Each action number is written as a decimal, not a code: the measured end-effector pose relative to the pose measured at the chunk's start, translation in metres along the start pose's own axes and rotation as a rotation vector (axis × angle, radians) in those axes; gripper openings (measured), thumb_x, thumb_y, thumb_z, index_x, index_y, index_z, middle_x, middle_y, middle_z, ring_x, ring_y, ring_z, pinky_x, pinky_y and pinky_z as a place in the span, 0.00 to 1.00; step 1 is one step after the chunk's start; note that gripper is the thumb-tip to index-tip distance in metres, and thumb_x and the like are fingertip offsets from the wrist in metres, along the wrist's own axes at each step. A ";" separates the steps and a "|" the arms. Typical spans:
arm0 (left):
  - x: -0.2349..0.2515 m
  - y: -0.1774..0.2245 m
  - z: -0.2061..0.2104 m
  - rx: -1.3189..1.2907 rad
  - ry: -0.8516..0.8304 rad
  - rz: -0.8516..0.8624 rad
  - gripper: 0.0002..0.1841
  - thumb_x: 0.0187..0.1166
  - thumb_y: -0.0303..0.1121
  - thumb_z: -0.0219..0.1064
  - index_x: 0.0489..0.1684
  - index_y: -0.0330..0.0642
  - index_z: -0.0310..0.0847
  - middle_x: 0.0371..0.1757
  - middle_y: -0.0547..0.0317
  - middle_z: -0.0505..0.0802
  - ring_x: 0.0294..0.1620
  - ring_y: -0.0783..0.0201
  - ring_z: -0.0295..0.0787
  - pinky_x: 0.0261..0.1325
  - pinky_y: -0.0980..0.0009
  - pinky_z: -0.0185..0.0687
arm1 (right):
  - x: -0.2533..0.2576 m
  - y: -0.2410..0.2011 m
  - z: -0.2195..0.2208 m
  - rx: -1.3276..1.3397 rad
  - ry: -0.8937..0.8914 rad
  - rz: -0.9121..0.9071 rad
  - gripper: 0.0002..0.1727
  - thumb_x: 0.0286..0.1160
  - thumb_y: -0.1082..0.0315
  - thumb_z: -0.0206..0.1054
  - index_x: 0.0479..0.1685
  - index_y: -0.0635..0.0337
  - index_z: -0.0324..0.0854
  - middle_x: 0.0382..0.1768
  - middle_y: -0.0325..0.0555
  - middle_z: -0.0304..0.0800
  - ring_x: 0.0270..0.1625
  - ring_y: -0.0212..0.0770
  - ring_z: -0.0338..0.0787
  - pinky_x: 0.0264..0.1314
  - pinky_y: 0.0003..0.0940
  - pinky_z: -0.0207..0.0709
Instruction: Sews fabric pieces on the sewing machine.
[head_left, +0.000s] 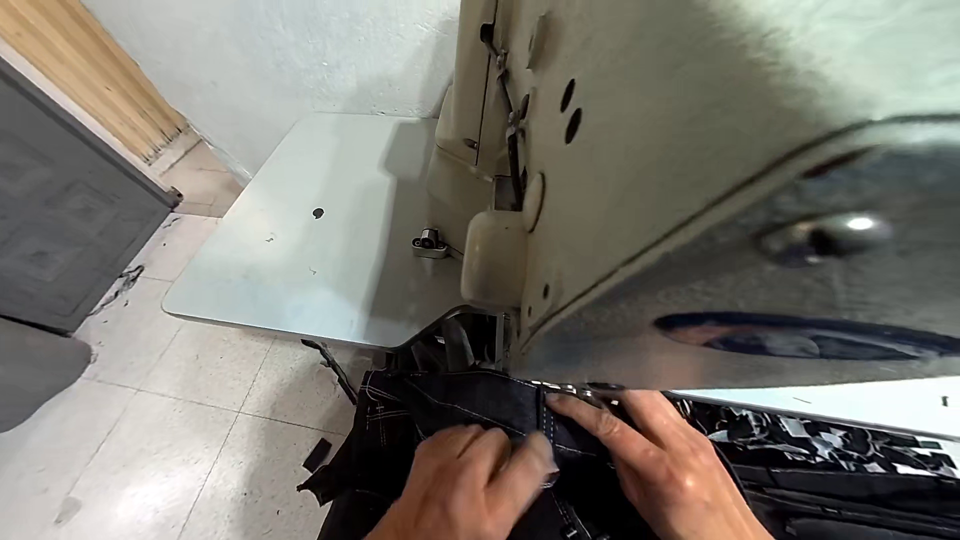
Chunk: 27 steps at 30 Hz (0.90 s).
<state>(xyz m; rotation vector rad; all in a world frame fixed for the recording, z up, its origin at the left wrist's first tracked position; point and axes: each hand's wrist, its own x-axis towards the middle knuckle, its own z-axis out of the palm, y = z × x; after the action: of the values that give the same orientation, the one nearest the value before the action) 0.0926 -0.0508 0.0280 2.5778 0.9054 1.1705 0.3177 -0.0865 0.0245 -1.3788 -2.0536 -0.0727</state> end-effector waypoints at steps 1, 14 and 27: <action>0.002 -0.010 -0.001 0.083 0.022 0.163 0.08 0.84 0.42 0.66 0.48 0.52 0.88 0.31 0.65 0.85 0.34 0.64 0.81 0.42 0.72 0.77 | -0.001 0.002 0.001 0.001 0.011 0.008 0.23 0.84 0.72 0.51 0.62 0.35 0.85 0.46 0.46 0.87 0.52 0.42 0.87 0.53 0.31 0.81; 0.016 -0.022 0.007 0.258 -0.090 0.358 0.17 0.89 0.46 0.59 0.63 0.51 0.88 0.61 0.65 0.95 0.59 0.62 0.89 0.62 0.71 0.78 | 0.005 0.026 0.007 0.160 0.141 0.251 0.22 0.86 0.45 0.57 0.37 0.50 0.86 0.32 0.32 0.91 0.40 0.25 0.88 0.50 0.30 0.75; 0.018 -0.024 0.005 0.229 -0.083 0.325 0.16 0.89 0.48 0.58 0.62 0.56 0.89 0.62 0.69 0.95 0.60 0.66 0.88 0.56 0.74 0.78 | 0.003 0.033 0.007 0.215 0.161 0.244 0.21 0.86 0.45 0.58 0.36 0.50 0.86 0.33 0.32 0.92 0.43 0.20 0.87 0.53 0.24 0.73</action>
<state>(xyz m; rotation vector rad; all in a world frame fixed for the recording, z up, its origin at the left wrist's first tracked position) 0.0949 -0.0206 0.0269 3.0229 0.6531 1.0750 0.3413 -0.0674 0.0108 -1.4275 -1.6960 0.1342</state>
